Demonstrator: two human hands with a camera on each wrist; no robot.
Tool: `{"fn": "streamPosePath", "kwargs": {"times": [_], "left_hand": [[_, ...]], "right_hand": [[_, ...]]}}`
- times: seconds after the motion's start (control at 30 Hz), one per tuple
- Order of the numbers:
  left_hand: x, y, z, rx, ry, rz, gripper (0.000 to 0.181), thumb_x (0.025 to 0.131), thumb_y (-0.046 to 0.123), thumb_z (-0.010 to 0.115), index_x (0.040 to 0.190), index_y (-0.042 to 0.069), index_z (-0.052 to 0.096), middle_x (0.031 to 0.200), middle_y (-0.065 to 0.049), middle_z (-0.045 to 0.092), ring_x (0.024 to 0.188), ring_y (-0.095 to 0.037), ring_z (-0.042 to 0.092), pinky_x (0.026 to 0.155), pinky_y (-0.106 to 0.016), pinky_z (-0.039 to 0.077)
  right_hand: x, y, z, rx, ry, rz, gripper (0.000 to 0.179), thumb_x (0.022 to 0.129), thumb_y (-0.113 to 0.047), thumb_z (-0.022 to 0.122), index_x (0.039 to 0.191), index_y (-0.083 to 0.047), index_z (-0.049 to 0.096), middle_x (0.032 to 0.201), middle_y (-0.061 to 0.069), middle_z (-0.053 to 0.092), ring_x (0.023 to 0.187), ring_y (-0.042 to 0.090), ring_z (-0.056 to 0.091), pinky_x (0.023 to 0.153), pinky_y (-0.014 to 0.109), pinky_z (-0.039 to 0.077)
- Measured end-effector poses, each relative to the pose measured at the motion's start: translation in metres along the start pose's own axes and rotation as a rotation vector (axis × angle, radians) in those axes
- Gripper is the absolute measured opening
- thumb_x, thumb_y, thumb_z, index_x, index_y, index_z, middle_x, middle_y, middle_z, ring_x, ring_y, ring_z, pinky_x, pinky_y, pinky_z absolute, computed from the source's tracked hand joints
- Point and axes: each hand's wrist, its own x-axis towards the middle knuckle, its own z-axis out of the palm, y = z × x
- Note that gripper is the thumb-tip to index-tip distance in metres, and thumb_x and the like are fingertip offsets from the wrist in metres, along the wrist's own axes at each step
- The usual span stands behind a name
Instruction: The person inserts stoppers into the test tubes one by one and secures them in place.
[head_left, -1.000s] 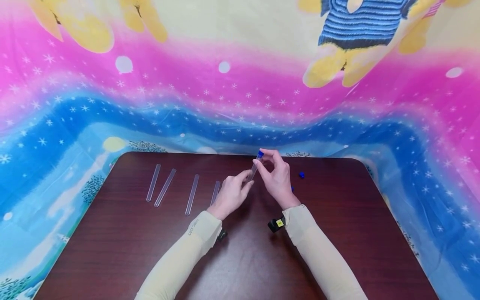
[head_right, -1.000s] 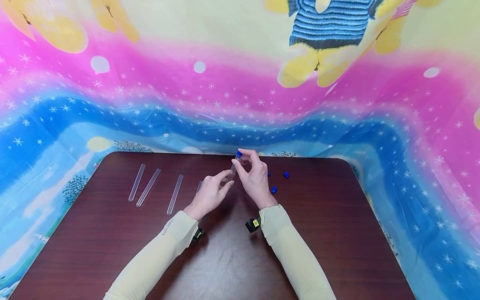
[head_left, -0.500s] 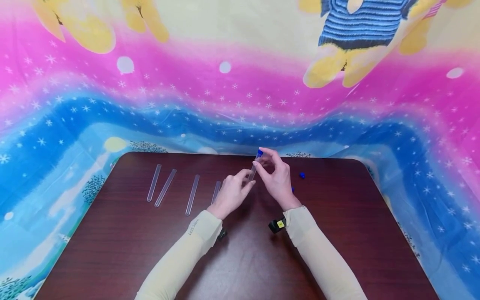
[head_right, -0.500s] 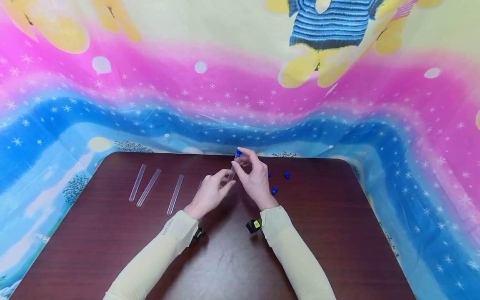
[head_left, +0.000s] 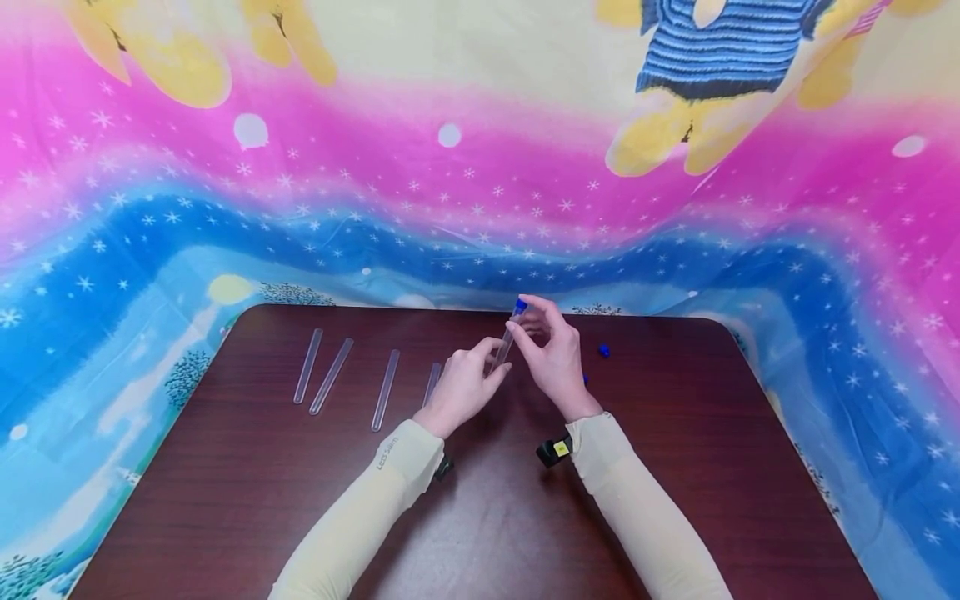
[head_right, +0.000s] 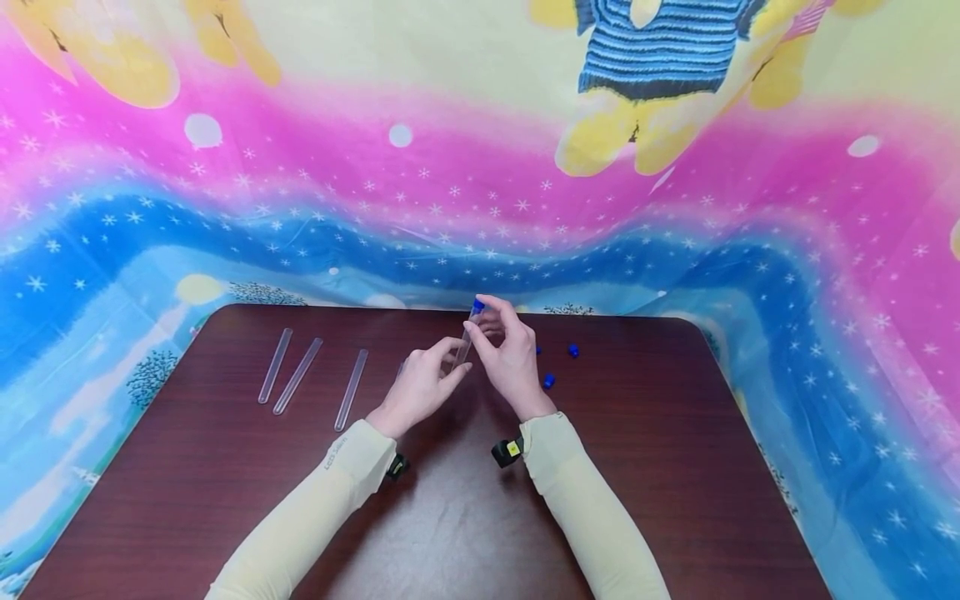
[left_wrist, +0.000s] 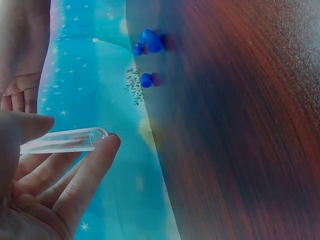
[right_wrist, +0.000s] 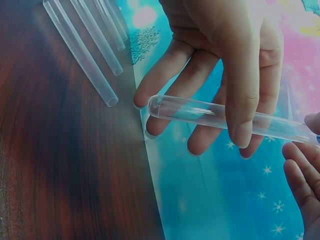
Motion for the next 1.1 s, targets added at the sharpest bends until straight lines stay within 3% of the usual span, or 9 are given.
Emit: {"fn": "streamPosePath", "kwargs": {"times": [0.33,0.57,0.7,0.83,1.1], "left_hand": [[0.000,0.000,-0.005,-0.002,0.006,-0.004,0.028,0.098,0.025,0.071,0.123,0.012,0.066,0.096,-0.003,0.076,0.080,-0.012,0.073,0.073,-0.033,0.057],[0.001,-0.002,-0.008,-0.045,0.007,-0.033,0.026,0.099,0.023,0.071,0.122,0.013,0.066,0.093,-0.001,0.076,0.067,-0.003,0.068,0.068,-0.027,0.056],[0.001,-0.003,-0.010,-0.067,0.016,-0.040,0.025,0.098,0.020,0.071,0.122,0.012,0.066,0.089,0.000,0.075,0.061,0.001,0.065,0.069,-0.027,0.056],[0.000,-0.004,-0.011,-0.075,0.024,-0.044,0.026,0.098,0.019,0.071,0.122,0.011,0.066,0.087,-0.001,0.075,0.059,0.004,0.063,0.070,-0.028,0.056],[-0.002,-0.005,-0.012,-0.083,0.025,-0.073,0.027,0.097,0.017,0.073,0.122,0.010,0.066,0.087,-0.002,0.074,0.059,0.001,0.064,0.068,-0.028,0.056]], "right_hand": [[0.002,-0.003,0.001,0.012,0.007,-0.004,0.045,0.091,0.003,0.074,0.134,-0.004,0.059,0.100,0.016,0.072,0.091,0.031,0.069,0.082,0.050,0.056],[0.004,-0.029,-0.003,0.008,0.000,-0.020,0.046,0.091,0.007,0.072,0.135,0.001,0.060,0.108,0.025,0.070,0.090,0.037,0.069,0.082,0.057,0.054],[0.005,-0.033,-0.006,0.004,0.006,-0.010,0.046,0.092,0.007,0.071,0.136,0.003,0.059,0.115,0.026,0.068,0.091,0.038,0.069,0.083,0.057,0.053],[0.004,-0.026,-0.007,0.006,0.011,-0.002,0.046,0.092,0.004,0.072,0.136,0.001,0.060,0.118,0.025,0.068,0.093,0.039,0.069,0.086,0.057,0.053],[0.001,0.010,-0.009,-0.017,0.037,0.005,0.045,0.093,-0.001,0.074,0.136,-0.004,0.062,0.121,0.017,0.069,0.096,0.037,0.069,0.087,0.057,0.052]]}}
